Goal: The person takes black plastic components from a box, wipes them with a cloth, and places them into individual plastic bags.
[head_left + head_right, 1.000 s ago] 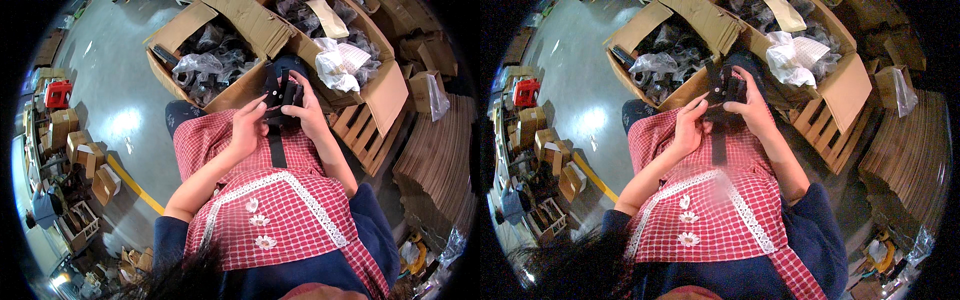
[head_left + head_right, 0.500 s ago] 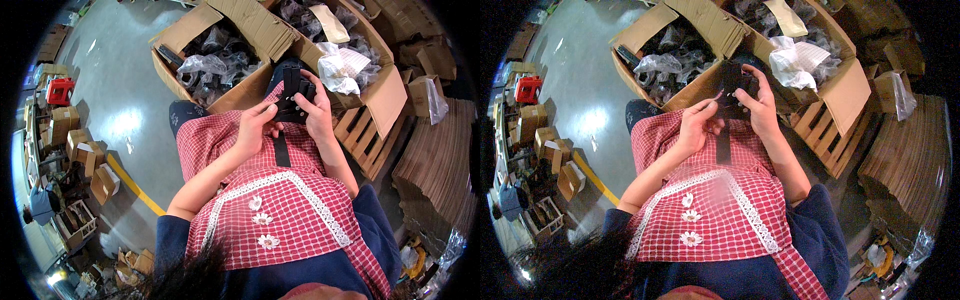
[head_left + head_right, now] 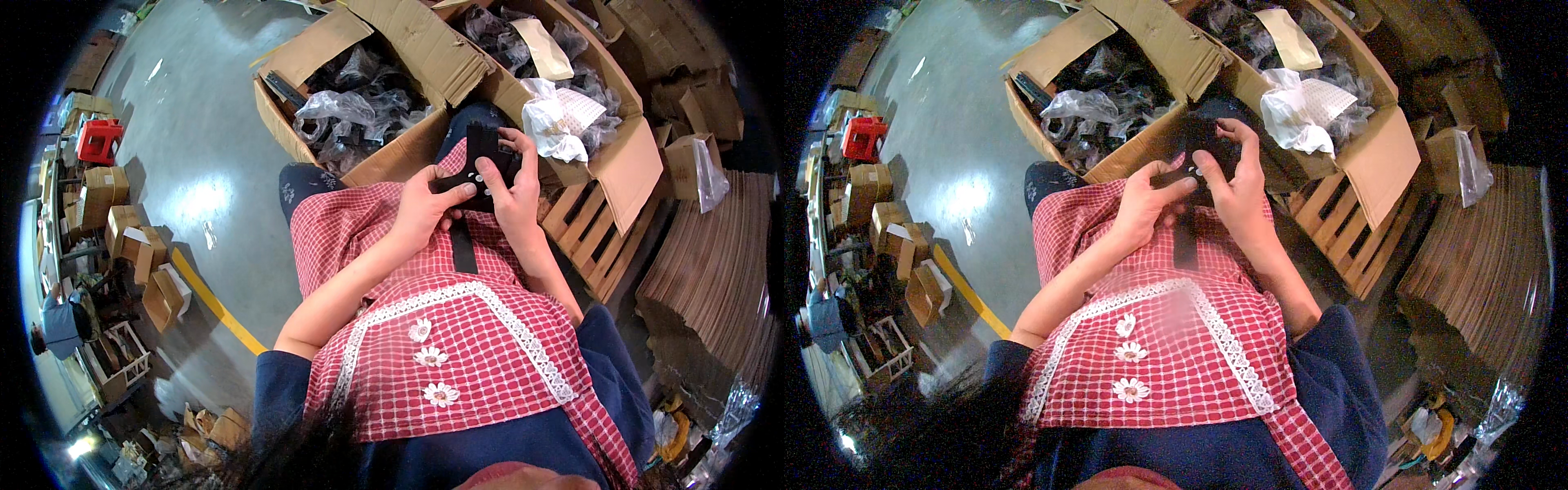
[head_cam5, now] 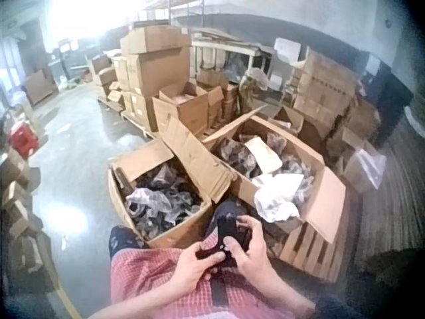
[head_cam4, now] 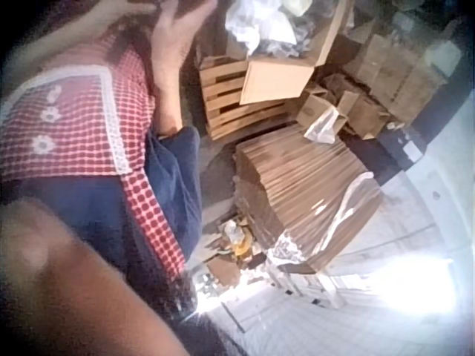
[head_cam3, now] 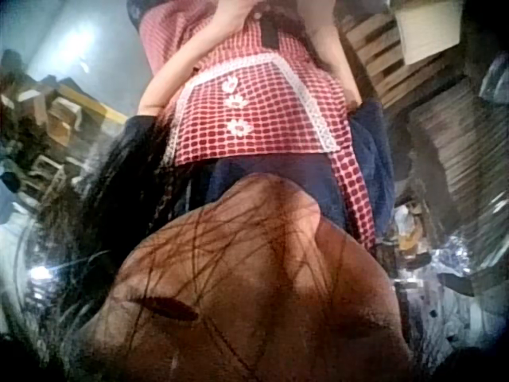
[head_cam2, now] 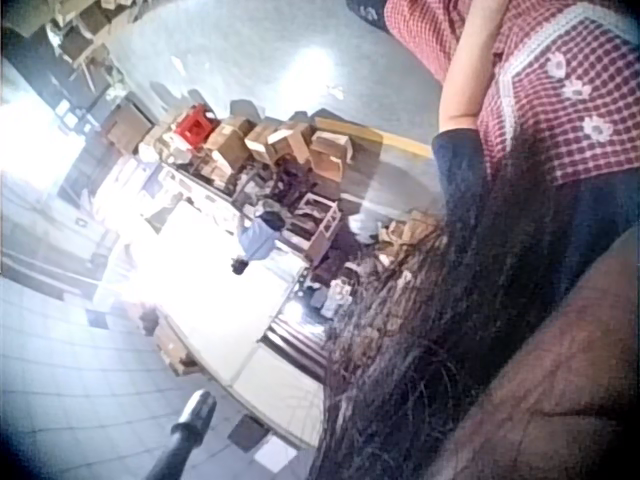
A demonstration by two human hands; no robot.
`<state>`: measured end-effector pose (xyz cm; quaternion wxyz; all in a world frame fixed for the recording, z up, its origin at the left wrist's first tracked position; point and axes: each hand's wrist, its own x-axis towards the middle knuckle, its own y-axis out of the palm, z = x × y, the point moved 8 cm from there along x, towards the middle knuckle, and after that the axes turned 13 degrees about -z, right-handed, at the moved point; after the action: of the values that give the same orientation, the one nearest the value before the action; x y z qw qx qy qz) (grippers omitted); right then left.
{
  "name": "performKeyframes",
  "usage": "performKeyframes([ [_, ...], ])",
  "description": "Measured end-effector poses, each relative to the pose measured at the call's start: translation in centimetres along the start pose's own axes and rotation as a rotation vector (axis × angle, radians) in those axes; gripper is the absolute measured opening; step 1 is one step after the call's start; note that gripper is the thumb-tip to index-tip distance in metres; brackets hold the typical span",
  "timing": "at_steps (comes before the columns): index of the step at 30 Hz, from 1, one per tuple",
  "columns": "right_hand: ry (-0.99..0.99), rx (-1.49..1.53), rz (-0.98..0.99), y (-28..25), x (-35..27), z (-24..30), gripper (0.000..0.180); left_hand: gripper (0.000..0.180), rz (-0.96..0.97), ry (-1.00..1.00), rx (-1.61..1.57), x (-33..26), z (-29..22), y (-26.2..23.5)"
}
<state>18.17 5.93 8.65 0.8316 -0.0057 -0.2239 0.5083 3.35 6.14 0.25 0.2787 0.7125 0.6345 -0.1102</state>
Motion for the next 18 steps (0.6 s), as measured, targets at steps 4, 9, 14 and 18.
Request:
performKeyframes([
  [4, -0.008, 0.017, -0.060, -0.3, 0.1, 0.9, 0.044, 0.022, -0.012, 0.011, -0.147, -0.6, -1.1, 0.3],
  [9, -0.055, 0.056, -0.136, -1.6, 0.2, 1.3, 0.040, 0.019, 0.079, 0.046, -0.241, -1.6, -2.2, 1.2],
  [14, 0.017, 0.109, -0.137, -2.4, 0.1, 1.1, 0.041, 0.021, 0.096, 0.078, -0.275, -2.2, -2.2, 1.9],
  [18, -0.101, -0.024, -0.086, -2.0, 0.9, 1.6, 0.056, 0.021, 0.118, 0.119, -0.107, -1.9, -1.4, 1.7],
])
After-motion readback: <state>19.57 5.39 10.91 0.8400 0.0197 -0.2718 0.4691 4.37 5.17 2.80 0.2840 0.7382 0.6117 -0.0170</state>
